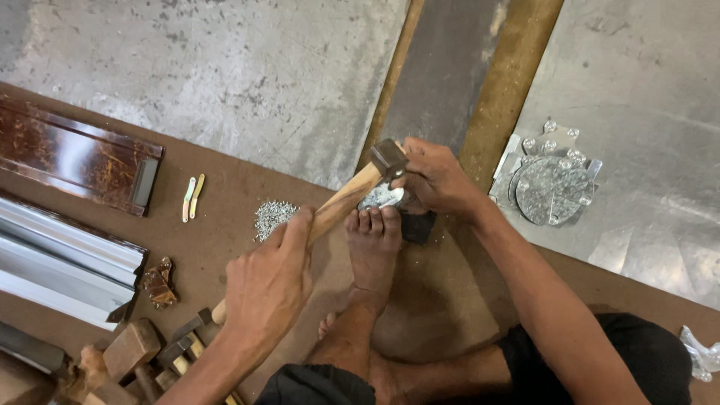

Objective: The person sits on the floor of a metal craft workshop and hammers a small silver-colored metal piece on a metal block with a mallet, repeatedly striking and repositioning it to shape it. They occasionally pick up the piece, turn it over, and resume hammering, with finished metal cutouts lying nearby.

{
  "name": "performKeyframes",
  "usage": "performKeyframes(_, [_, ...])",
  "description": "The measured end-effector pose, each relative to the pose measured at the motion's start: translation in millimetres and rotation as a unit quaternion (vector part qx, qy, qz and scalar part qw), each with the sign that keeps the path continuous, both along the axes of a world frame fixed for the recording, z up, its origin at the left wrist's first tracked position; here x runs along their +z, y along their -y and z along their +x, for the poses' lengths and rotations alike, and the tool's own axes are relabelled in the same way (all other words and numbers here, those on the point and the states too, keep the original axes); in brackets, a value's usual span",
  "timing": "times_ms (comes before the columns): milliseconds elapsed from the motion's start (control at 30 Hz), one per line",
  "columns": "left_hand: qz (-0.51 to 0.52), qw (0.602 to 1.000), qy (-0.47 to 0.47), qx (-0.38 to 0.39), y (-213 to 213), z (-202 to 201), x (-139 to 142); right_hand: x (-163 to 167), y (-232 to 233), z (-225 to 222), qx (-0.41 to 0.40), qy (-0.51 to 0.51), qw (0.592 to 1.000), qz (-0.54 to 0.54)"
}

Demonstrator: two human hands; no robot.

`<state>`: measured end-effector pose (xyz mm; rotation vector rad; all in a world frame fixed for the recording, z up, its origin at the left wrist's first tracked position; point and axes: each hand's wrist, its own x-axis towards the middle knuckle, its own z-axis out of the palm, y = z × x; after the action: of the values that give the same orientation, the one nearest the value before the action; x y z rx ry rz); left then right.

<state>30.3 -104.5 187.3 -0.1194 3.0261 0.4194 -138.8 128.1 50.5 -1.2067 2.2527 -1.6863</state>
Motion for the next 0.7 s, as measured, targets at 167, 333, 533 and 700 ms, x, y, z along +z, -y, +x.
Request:
performKeyframes(167, [0.011,1.000,-0.022,0.012,0.6,0.3,-4.6,-6.0,0.3,0.8,-0.005,0.009,1.000,0.003])
performKeyframes(333, [0.040,0.993,-0.115,0.002,0.1,-1.5,-4.1,-14.6,0.0,1.6,-0.021,-0.016,1.000,0.008])
performKeyframes(533, [0.025,0.993,-0.118,0.004,-2.1,-4.6,0.5,-11.9,1.6,0.7,-0.027,-0.025,0.999,0.000])
performKeyframes(700, [-0.006,1.000,-0.012,0.005,0.1,-8.0,2.9,-2.9,2.7,3.3,-0.037,0.051,0.998,0.016])
